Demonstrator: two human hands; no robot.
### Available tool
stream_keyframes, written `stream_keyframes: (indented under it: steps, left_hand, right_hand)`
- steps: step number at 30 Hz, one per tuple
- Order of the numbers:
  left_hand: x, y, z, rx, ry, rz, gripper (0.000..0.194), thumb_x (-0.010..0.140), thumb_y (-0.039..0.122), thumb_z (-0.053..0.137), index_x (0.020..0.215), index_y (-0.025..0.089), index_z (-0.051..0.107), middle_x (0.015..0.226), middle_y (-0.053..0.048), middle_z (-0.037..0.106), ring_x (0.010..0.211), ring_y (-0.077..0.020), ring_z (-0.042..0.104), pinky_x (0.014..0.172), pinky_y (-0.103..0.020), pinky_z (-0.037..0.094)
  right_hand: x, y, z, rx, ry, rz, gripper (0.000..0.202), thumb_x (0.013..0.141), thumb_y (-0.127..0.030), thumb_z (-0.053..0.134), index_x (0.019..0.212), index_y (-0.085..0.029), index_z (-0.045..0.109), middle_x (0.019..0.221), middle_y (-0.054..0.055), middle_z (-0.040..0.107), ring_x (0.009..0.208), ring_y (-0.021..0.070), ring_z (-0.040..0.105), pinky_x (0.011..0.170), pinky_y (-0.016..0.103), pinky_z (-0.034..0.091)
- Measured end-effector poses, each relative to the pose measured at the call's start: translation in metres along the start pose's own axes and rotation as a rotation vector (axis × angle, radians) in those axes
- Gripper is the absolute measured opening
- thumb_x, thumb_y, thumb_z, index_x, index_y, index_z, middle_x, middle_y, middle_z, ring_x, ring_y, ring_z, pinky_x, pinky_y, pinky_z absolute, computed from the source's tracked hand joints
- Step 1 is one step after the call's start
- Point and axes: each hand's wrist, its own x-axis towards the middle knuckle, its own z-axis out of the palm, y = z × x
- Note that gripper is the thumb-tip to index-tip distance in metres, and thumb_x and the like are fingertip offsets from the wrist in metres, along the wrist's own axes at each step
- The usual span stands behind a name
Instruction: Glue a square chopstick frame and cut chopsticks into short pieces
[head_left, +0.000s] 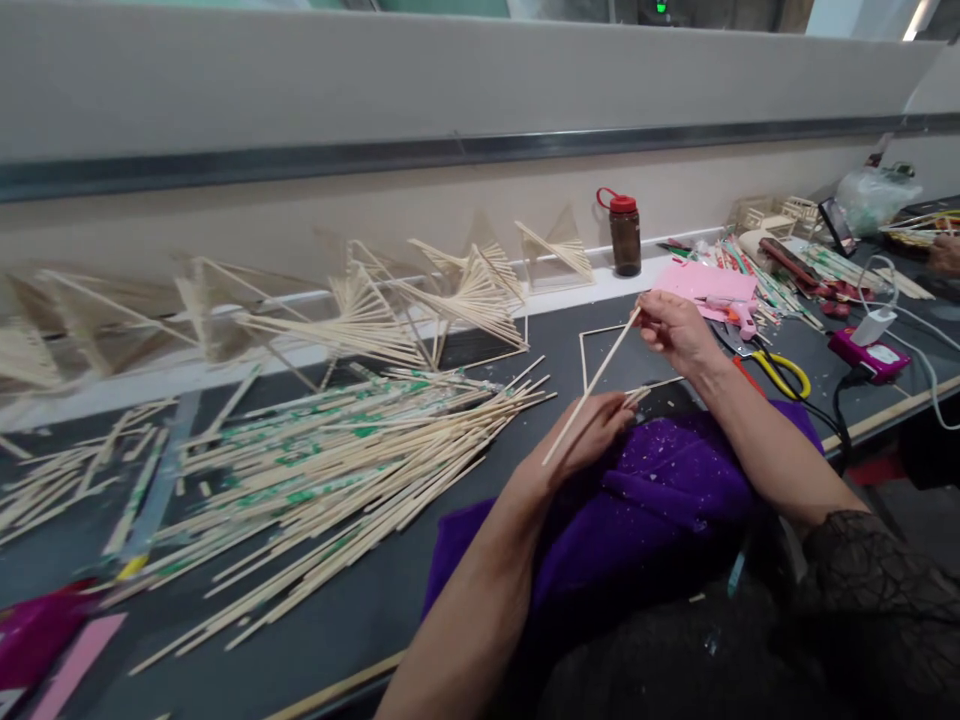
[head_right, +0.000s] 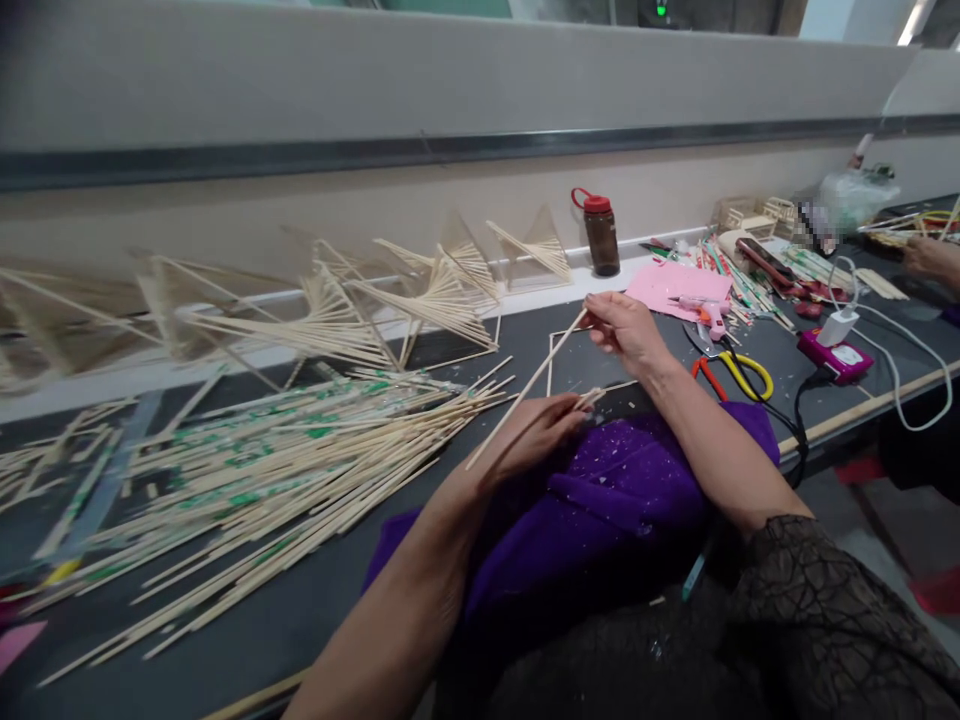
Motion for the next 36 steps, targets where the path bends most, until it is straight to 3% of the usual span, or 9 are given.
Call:
stream_keyframes:
  steps: [3, 8, 12, 14, 22, 32, 36]
  left_hand:
    - [0.000, -0.001, 0.007, 0.082, -0.138, 0.078, 0.014, 0.072, 0.027, 0.058, 0.079, 0.022, 0.069, 0.072, 0.000, 0.067, 0.066, -0.0152, 0.057, 0.063, -0.024, 0.042]
    - [0.003, -0.012, -0.004, 0.096, -0.067, 0.029, 0.024, 0.074, 0.029, 0.059, 0.092, 0.023, 0.073, 0.089, -0.005, 0.073, 0.078, -0.0199, 0.064, 0.071, -0.027, 0.047]
    - [0.005, -0.013, -0.011, -0.042, 0.155, -0.037, 0.015, 0.068, 0.026, 0.067, 0.080, 0.022, 0.075, 0.078, -0.005, 0.073, 0.072, -0.0203, 0.064, 0.061, -0.025, 0.047]
    - [0.005, -0.008, -0.012, -0.137, 0.209, -0.083, 0.012, 0.066, 0.025, 0.069, 0.076, 0.021, 0.074, 0.066, -0.004, 0.070, 0.062, -0.0175, 0.061, 0.054, -0.022, 0.044]
    - [0.001, 0.011, -0.016, -0.729, 0.144, -0.181, 0.035, 0.073, 0.048, 0.067, 0.078, 0.014, 0.071, 0.063, -0.006, 0.067, 0.034, -0.0043, 0.040, 0.032, -0.018, 0.024]
    - [0.005, 0.004, -0.016, -0.815, 0.110, -0.181, 0.033, 0.061, 0.042, 0.078, 0.075, 0.014, 0.071, 0.053, 0.000, 0.058, 0.033, -0.0006, 0.031, 0.033, -0.015, 0.014]
    - [0.008, -0.001, -0.019, -0.823, 0.162, -0.179, 0.034, 0.060, 0.042, 0.077, 0.076, 0.013, 0.069, 0.052, 0.002, 0.056, 0.033, -0.0007, 0.029, 0.033, -0.016, 0.013]
  right_hand:
    - [0.000, 0.001, 0.000, -0.023, -0.014, -0.006, 0.036, 0.067, -0.045, 0.075, 0.069, -0.016, 0.053, 0.060, -0.003, 0.059, 0.040, 0.0015, 0.042, 0.034, 0.014, 0.023]
    - [-0.001, 0.000, 0.001, -0.036, -0.090, 0.023, 0.032, 0.073, -0.041, 0.071, 0.070, -0.017, 0.051, 0.062, -0.004, 0.059, 0.041, 0.0015, 0.042, 0.035, 0.014, 0.022]
    - [0.000, 0.001, 0.000, -0.008, -0.136, 0.041, 0.029, 0.076, -0.040, 0.067, 0.072, -0.017, 0.049, 0.064, -0.004, 0.057, 0.043, 0.0013, 0.039, 0.036, 0.014, 0.022]
    - [0.001, 0.003, 0.000, 0.011, -0.149, 0.045, 0.028, 0.076, -0.039, 0.066, 0.073, -0.017, 0.049, 0.066, -0.004, 0.057, 0.044, 0.0018, 0.039, 0.037, 0.015, 0.022]
    - [-0.008, 0.013, 0.010, -0.093, -0.271, 0.005, 0.034, 0.073, -0.045, 0.071, 0.071, -0.018, 0.050, 0.064, -0.004, 0.059, 0.043, 0.0022, 0.041, 0.038, 0.016, 0.023]
    - [-0.013, 0.018, 0.015, -0.269, -0.290, -0.062, 0.019, 0.080, -0.033, 0.063, 0.075, -0.018, 0.053, 0.065, -0.004, 0.059, 0.047, 0.0028, 0.043, 0.040, 0.017, 0.028]
    - [-0.020, 0.014, 0.019, -0.397, -0.147, -0.244, 0.013, 0.082, -0.030, 0.059, 0.081, -0.017, 0.058, 0.073, -0.003, 0.059, 0.058, 0.0042, 0.050, 0.049, 0.016, 0.037]
